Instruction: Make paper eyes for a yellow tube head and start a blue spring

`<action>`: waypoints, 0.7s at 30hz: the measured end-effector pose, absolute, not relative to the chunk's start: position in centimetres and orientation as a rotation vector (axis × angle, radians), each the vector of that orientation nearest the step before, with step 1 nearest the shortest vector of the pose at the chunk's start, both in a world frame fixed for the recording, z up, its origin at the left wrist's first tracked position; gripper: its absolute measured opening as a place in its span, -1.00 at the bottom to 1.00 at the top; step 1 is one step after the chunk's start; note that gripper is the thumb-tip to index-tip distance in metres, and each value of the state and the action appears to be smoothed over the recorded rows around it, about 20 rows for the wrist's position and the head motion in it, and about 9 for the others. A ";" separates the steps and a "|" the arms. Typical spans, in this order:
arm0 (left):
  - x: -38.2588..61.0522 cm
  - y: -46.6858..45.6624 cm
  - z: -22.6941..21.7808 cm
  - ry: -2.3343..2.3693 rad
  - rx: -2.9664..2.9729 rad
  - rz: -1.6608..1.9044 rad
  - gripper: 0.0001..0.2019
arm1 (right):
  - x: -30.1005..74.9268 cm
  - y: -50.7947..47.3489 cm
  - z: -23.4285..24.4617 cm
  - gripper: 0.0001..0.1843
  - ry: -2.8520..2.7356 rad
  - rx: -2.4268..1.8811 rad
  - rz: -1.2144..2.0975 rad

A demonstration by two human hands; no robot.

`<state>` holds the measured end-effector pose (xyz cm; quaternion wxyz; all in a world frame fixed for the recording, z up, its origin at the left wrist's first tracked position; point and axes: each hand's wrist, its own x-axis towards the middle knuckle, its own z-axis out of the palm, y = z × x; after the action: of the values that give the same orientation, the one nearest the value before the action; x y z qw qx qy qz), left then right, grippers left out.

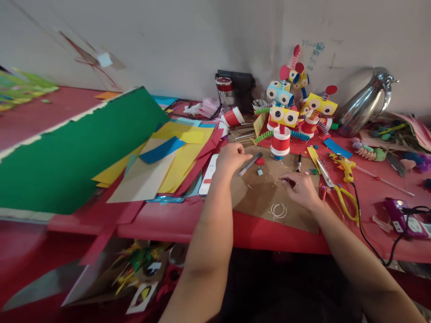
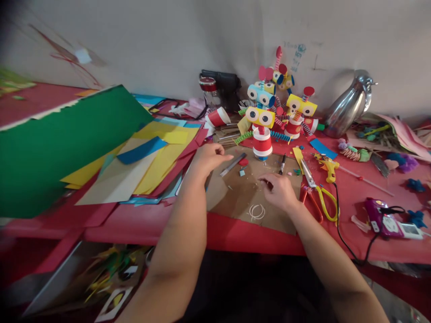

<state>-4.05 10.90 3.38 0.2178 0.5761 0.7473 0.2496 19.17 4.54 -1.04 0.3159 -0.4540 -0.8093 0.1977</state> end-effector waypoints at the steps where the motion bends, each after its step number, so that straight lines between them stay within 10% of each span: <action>1: -3.8 10.9 3.3 2.118 1.639 0.490 -0.73 | 19.3 4.5 -0.6 -0.83 -2.216 -1.164 0.616; 7: -2.3 11.3 3.1 2.130 1.683 0.105 -0.89 | 19.6 4.2 1.5 -0.51 -2.683 -0.902 0.843; 14: -2.5 10.8 3.8 2.265 1.649 0.043 -0.71 | 19.3 4.3 0.9 -0.92 -2.691 -0.995 0.826; 21: -1.9 10.7 3.4 2.146 1.734 0.168 -0.76 | 19.6 4.7 0.4 -0.86 -2.486 -1.303 0.676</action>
<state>-1.94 10.73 3.39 0.1875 0.6161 0.7627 0.0596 19.64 4.73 0.38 0.1270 -0.4475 -0.8542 0.2323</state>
